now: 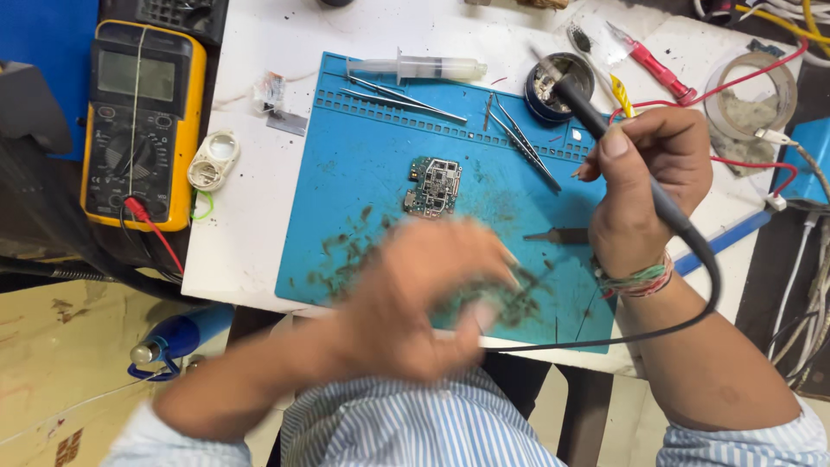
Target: The person solders components onto a circuit board. They apply flux from a syringe, position a small component with tweezers, and then use a soldering iron to secure the connection.
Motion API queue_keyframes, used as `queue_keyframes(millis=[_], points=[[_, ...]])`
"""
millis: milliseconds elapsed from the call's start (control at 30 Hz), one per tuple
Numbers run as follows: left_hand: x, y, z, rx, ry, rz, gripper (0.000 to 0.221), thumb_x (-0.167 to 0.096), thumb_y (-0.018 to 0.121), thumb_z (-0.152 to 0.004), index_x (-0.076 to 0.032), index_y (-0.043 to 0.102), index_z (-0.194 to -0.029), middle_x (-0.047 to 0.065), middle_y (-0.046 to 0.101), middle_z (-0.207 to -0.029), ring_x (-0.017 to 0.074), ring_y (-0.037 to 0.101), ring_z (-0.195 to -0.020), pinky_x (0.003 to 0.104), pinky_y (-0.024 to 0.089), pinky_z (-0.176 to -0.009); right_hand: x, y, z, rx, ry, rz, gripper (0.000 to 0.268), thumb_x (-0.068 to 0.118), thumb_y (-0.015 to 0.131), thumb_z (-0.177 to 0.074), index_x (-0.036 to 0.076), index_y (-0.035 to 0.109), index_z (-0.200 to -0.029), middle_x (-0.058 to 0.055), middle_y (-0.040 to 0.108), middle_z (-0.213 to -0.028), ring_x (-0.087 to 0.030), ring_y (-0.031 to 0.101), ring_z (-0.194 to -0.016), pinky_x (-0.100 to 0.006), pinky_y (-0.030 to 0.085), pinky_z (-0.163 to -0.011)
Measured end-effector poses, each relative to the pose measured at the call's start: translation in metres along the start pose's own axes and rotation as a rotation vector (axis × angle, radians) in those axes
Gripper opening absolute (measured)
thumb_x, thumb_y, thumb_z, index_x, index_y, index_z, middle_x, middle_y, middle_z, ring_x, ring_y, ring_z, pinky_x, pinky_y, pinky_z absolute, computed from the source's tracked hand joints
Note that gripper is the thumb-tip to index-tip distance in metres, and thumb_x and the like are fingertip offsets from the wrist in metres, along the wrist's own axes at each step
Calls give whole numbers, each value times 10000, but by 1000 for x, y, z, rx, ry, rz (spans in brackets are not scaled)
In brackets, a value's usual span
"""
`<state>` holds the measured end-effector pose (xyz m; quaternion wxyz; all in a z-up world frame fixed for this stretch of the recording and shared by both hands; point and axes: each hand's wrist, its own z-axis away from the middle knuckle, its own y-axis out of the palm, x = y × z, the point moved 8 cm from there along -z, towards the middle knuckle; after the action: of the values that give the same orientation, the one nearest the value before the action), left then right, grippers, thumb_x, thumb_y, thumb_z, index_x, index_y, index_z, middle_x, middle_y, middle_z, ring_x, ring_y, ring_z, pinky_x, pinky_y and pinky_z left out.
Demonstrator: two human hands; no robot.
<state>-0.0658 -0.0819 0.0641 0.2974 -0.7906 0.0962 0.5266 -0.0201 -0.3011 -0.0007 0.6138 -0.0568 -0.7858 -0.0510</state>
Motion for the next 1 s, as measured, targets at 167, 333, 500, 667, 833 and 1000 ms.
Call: queue_keyframes(millis=[167,333,500,667,833,1000], points=[[74,-49,-37,223,-2,-434,555,-286,783,-698,-32,582,-1148,167,582,-1083,362,593,-1039,472,485,-896,-19,3,-2,-55,238,-20,225,169,591,-920,25,616,-1091,-70,702,-909,-121,682,-733,-263,595,-692],[100,-40,-43,370,-83,-504,713,-402,825,-615,-12,563,-1151,178,558,-1092,382,567,-1016,482,468,-859,-16,2,1,54,104,-24,182,55,714,-1121,-49,570,-1079,-118,657,-915,-158,653,-736,-279,552,-709],[97,-46,-37,329,-44,-433,680,-385,822,-603,-28,571,-1125,158,552,-1085,360,565,-1031,478,460,-873,-29,3,9,147,238,-22,169,54,680,-1033,-38,620,-1162,-109,694,-895,-151,703,-776,-274,601,-756],[106,-47,-34,304,4,-399,671,-363,830,-618,-36,573,-1144,155,549,-1096,361,568,-1024,483,461,-865,-37,7,17,165,415,100,145,31,697,-992,-15,608,-1097,-92,691,-930,-118,683,-810,-251,566,-754],[109,-42,-36,345,-12,-411,653,-383,838,-618,-48,585,-1117,149,548,-1069,341,571,-1015,489,462,-848,-41,12,32,285,463,159,140,10,708,-948,-6,613,-1050,-90,712,-920,-88,664,-795,-236,558,-729],[104,-46,-39,320,17,-403,637,-390,836,-615,-55,595,-1099,145,549,-1067,334,572,-1030,489,459,-846,-40,15,35,320,403,90,165,17,728,-924,14,621,-1050,-60,689,-985,-81,665,-835,-229,551,-761]])
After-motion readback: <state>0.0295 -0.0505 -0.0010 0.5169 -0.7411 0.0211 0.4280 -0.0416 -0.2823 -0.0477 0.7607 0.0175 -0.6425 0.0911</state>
